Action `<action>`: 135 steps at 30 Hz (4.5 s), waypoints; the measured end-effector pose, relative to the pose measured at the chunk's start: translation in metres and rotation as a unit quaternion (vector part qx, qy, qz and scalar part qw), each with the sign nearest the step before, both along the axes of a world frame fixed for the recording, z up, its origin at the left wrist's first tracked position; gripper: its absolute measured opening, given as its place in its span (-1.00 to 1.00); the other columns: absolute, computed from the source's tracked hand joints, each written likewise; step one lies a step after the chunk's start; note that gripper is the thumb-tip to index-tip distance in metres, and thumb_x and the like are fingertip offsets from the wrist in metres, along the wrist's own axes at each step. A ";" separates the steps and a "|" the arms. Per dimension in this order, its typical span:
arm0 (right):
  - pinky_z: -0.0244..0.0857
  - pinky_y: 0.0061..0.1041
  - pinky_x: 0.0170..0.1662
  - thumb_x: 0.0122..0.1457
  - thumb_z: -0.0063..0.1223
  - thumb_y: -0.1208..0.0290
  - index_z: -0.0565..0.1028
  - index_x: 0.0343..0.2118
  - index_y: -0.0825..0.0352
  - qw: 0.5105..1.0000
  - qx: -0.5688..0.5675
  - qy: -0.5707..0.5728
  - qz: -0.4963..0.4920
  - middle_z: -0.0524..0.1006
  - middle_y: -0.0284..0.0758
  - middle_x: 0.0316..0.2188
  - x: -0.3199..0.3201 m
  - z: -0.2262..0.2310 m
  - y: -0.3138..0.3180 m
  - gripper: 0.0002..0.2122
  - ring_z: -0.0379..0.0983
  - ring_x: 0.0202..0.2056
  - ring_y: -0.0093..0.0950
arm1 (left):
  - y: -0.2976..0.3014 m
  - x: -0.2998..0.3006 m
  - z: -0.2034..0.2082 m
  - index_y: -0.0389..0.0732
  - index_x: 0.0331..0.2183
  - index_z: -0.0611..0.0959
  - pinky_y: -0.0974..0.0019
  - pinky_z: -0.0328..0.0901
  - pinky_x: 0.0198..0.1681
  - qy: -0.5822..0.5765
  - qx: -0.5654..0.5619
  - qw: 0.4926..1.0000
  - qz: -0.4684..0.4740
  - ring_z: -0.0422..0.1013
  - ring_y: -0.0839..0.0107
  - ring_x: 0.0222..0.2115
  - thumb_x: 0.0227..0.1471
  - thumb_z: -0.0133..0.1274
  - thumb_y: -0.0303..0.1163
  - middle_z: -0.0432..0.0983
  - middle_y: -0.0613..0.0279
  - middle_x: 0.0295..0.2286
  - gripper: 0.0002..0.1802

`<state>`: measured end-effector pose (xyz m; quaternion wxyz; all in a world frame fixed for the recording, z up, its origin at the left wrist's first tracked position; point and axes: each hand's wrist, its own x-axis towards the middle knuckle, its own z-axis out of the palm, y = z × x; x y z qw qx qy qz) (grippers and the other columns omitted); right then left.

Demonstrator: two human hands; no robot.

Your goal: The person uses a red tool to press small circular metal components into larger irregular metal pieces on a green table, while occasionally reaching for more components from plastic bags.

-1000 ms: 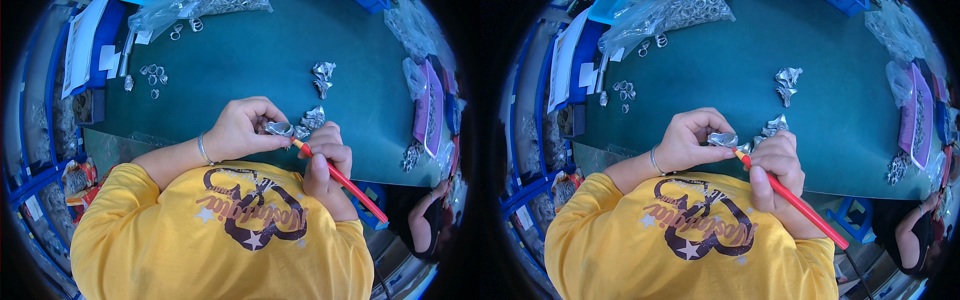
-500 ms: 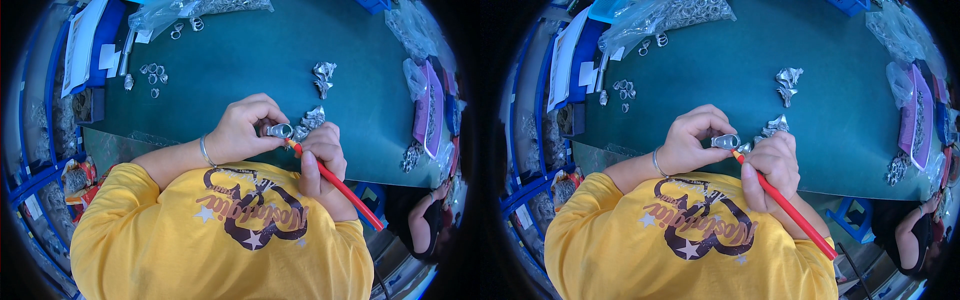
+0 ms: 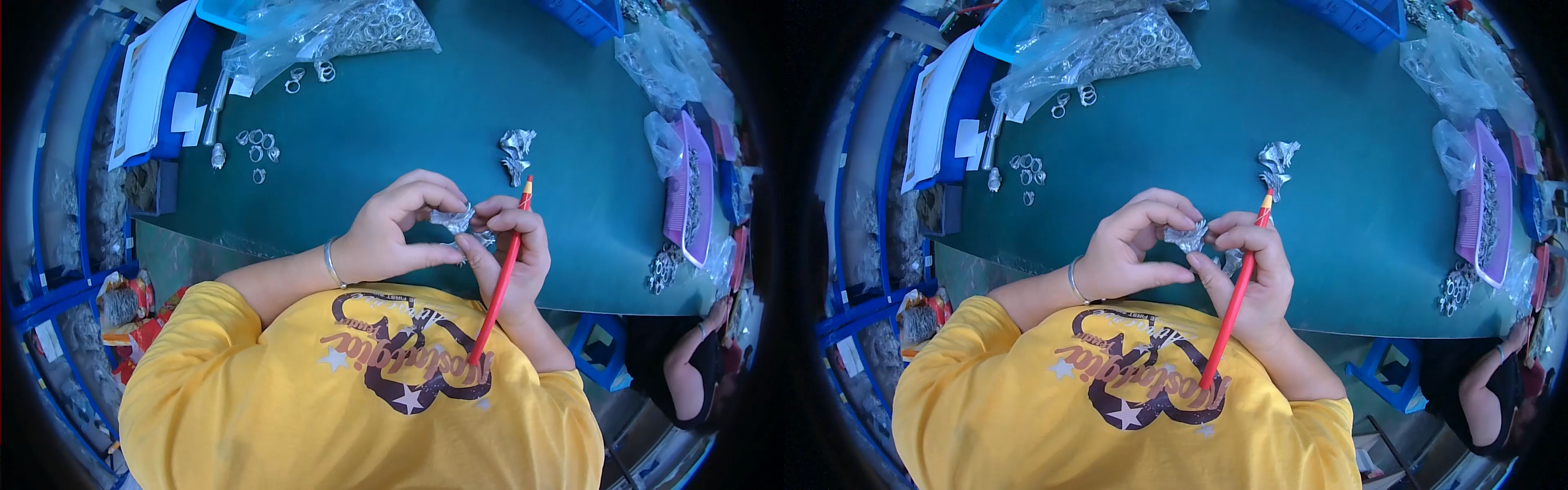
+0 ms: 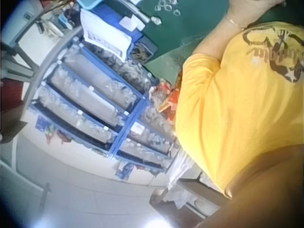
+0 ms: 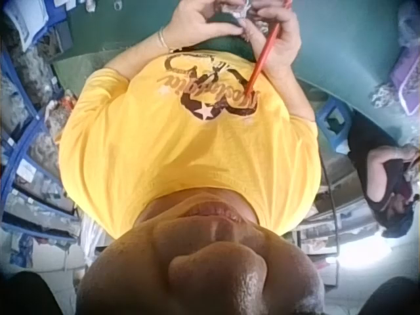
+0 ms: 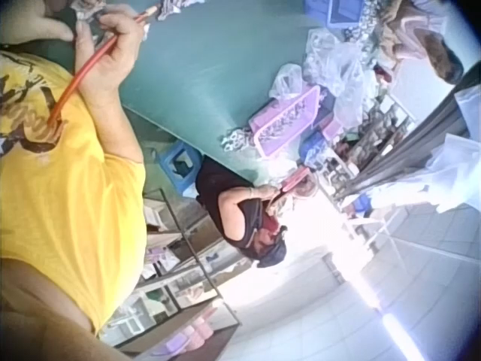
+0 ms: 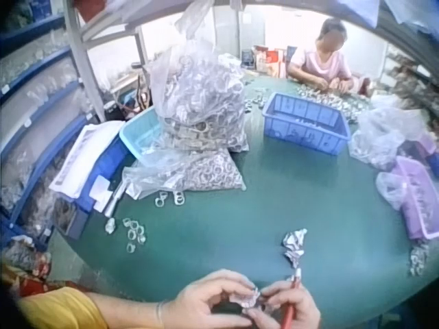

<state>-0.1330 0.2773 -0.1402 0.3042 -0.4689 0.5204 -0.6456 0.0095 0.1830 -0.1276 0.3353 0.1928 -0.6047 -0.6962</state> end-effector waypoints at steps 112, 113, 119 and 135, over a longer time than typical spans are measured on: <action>0.17 -0.45 -0.32 -0.08 0.09 0.68 0.33 -0.46 0.32 0.979 -0.115 0.169 -0.006 0.50 -0.29 -0.56 -0.011 0.012 -0.002 -0.82 0.40 -0.55 -0.45 | -0.006 0.009 -0.005 -0.32 -0.22 0.56 0.51 0.26 -0.27 -0.130 -0.013 0.991 -0.014 0.34 0.54 -0.31 -0.11 0.12 -0.67 0.40 0.23 -0.30 -0.69; 0.17 -0.45 -0.32 -0.08 0.09 0.67 0.33 -0.46 0.32 0.977 -0.112 0.184 -0.006 0.49 -0.30 -0.57 -0.009 0.013 -0.002 -0.82 0.40 -0.55 -0.45 | -0.006 0.009 -0.005 -0.32 -0.22 0.56 0.51 0.26 -0.27 -0.130 -0.012 0.991 -0.015 0.34 0.54 -0.31 -0.11 0.12 -0.67 0.40 0.23 -0.30 -0.69; 0.14 -0.49 -0.35 -0.07 0.09 0.67 0.34 -0.46 0.31 0.976 -0.114 0.186 -0.017 0.49 -0.31 -0.59 -0.006 0.008 -0.005 -0.83 0.40 -0.57 -0.47 | -0.006 0.011 -0.003 -0.31 -0.23 0.57 0.50 0.28 -0.32 -0.164 -0.104 0.981 -0.010 0.37 0.52 -0.32 -0.15 0.13 -0.69 0.41 0.21 -0.31 -0.67; 0.20 -0.47 -0.33 0.00 0.01 0.67 0.30 -0.45 0.35 0.987 -0.089 0.124 -0.056 0.47 -0.28 -0.60 -0.008 0.000 -0.001 -0.87 0.36 -0.57 -0.46 | -0.003 0.009 0.003 -0.36 -0.27 0.53 0.49 0.33 -0.32 -0.073 0.036 0.997 -0.006 0.41 0.48 -0.36 -0.11 0.11 -0.64 0.44 0.18 -0.32 -0.74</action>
